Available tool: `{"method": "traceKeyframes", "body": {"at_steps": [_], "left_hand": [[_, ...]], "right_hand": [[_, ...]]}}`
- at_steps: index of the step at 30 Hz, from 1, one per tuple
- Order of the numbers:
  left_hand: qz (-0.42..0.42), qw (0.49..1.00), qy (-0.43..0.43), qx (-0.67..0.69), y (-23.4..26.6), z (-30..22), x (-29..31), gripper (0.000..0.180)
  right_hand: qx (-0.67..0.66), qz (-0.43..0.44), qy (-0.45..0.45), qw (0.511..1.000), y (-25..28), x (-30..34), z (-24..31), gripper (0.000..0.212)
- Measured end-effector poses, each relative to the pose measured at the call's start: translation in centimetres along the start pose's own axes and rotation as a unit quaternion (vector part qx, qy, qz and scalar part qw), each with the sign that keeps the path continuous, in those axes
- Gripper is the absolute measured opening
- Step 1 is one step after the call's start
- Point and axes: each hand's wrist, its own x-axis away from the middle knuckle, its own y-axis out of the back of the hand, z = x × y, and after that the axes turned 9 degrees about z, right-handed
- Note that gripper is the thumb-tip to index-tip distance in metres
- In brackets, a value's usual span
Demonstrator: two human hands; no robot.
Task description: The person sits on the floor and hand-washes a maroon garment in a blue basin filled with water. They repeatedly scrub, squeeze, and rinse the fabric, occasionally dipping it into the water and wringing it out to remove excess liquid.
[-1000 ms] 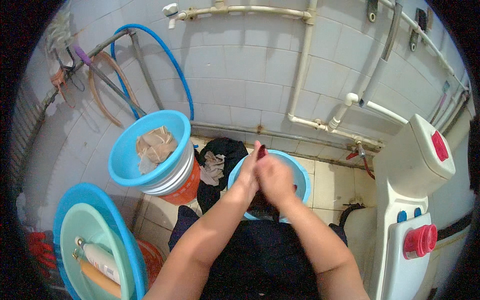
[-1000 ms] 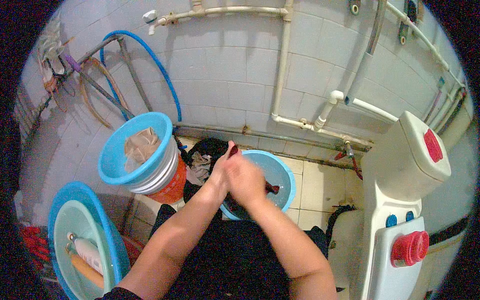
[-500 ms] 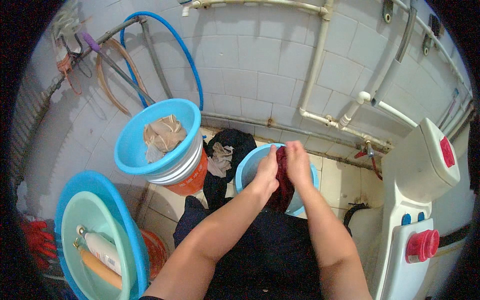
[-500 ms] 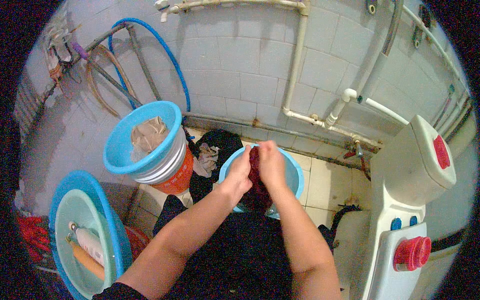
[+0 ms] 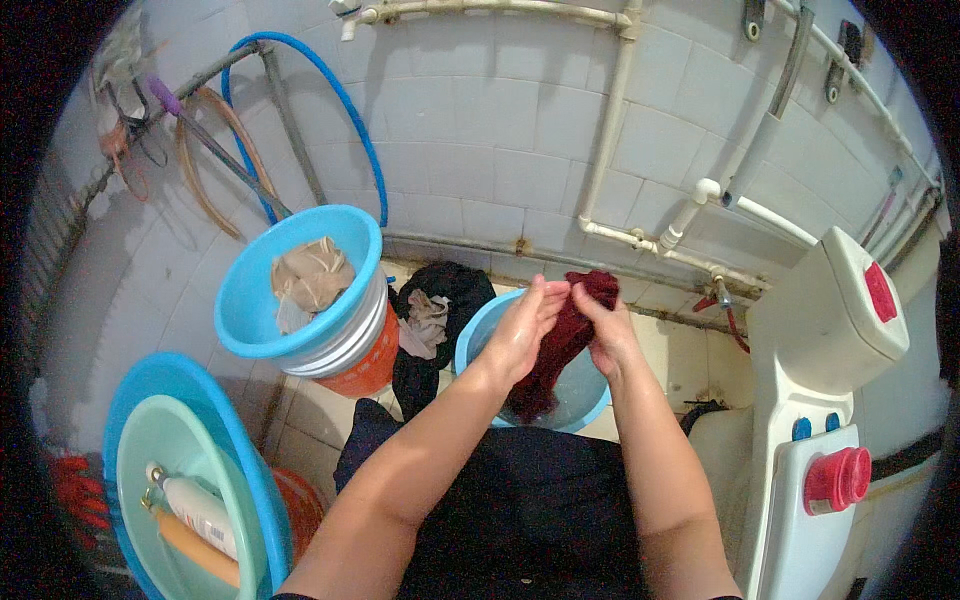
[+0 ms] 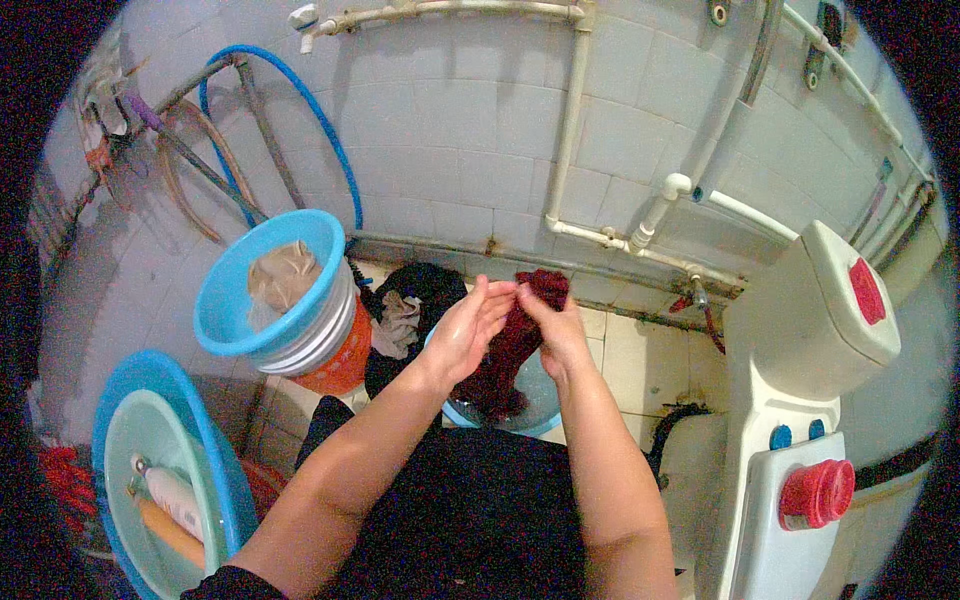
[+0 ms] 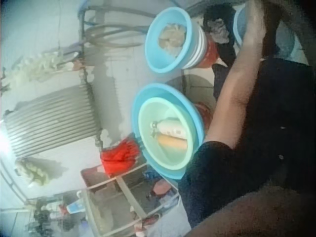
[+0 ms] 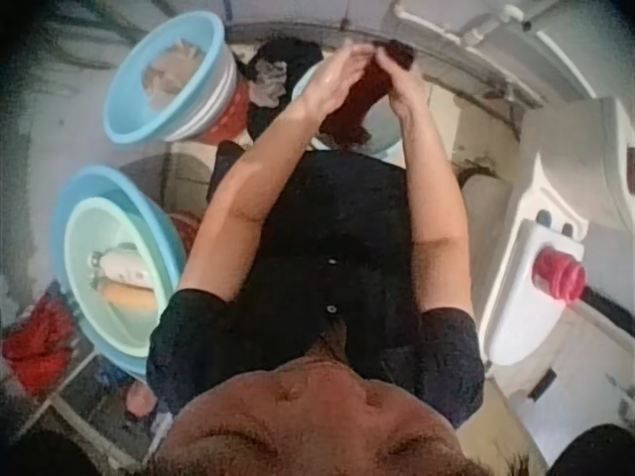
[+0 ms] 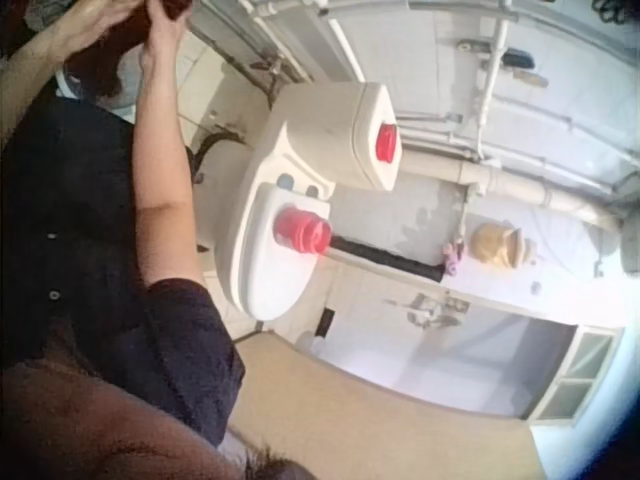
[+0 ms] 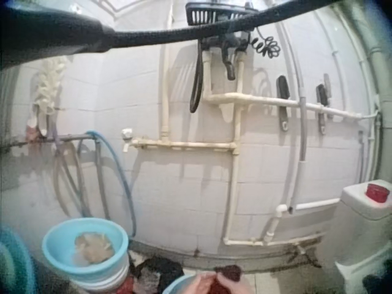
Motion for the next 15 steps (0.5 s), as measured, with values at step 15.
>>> {"method": "traceKeyframes", "body": {"at_steps": [15], "left_hand": [[0.276, 0.823, 0.176, 0.464, 4.2, 0.6, -1.0, 0.072]], "right_hand": [[0.467, 0.292, 0.358, 0.754, -8.7, 7.4, -0.8, 0.029]]}}
